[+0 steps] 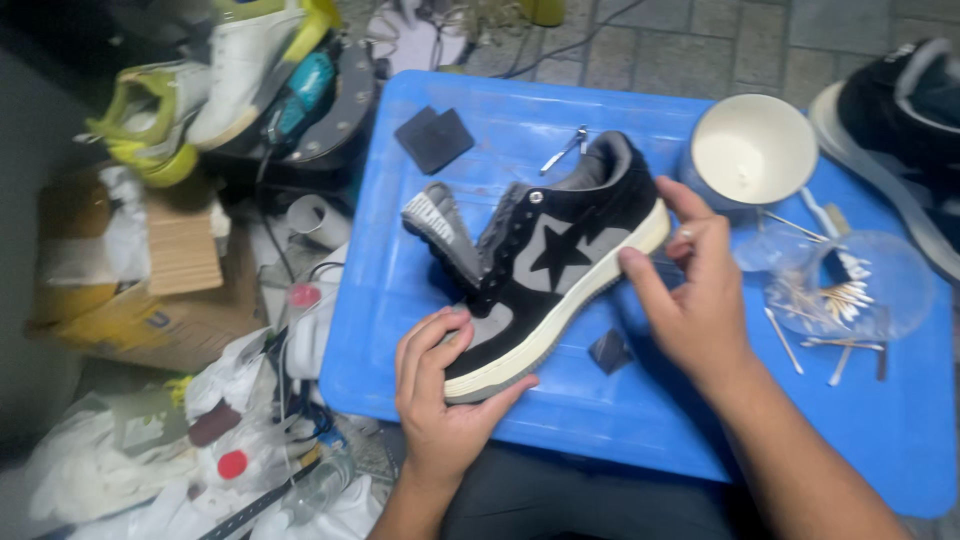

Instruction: The person cleans the white midsole of a black sneaker using a cotton swab dipped in liquid. They repeatedly rub the midsole along the side and toe areas, occasionally re-dipping the swab in a nearby bowl.

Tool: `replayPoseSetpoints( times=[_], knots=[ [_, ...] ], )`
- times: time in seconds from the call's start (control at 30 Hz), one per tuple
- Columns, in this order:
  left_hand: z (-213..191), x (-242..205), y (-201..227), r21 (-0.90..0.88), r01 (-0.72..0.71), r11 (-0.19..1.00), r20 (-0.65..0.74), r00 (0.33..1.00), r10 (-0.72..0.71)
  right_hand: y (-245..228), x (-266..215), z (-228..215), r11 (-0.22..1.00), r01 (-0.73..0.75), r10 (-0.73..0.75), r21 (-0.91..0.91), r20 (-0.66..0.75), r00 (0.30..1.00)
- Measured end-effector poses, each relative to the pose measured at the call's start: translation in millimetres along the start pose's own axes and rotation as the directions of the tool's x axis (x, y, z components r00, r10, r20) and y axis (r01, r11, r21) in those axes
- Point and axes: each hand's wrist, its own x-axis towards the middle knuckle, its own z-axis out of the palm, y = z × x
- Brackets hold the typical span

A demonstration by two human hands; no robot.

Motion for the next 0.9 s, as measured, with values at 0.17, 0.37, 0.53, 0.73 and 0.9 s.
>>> replayPoseSetpoints(
  times=[0.17,0.37,0.53,0.73,0.9],
  knots=[
    [6.0,2.1,12.4,0.086,0.013,0.996,-0.002,1.000,-0.013,1.2,-12.6,-32.4,0.994,-0.097,0.097,0.059,0.011,0.995],
    [10.0,-0.7,25.4,0.234,0.039,0.971,0.056,0.997,-0.054,2.4,-5.6,-92.4,0.999,-0.016,0.010,-0.031,-0.180,0.984],
    [17.3,-5.6,32.5,0.267,0.068,0.961,0.056,0.995,-0.086,20.8,0.2,-126.3,0.927,-0.052,-0.043,-0.372,-0.241,0.970],
    [23.9,-11.7,41.6,0.289,0.110,0.951,0.102,0.984,-0.144,56.0,16.4,-135.1,0.940,-0.129,0.048,-0.317,-0.250,0.967],
    [25.9,-15.7,48.7,0.304,0.129,0.944,0.138,0.974,-0.177,43.7,9.1,-149.1,0.820,-0.170,0.059,-0.546,-0.216,0.975]
  ],
)
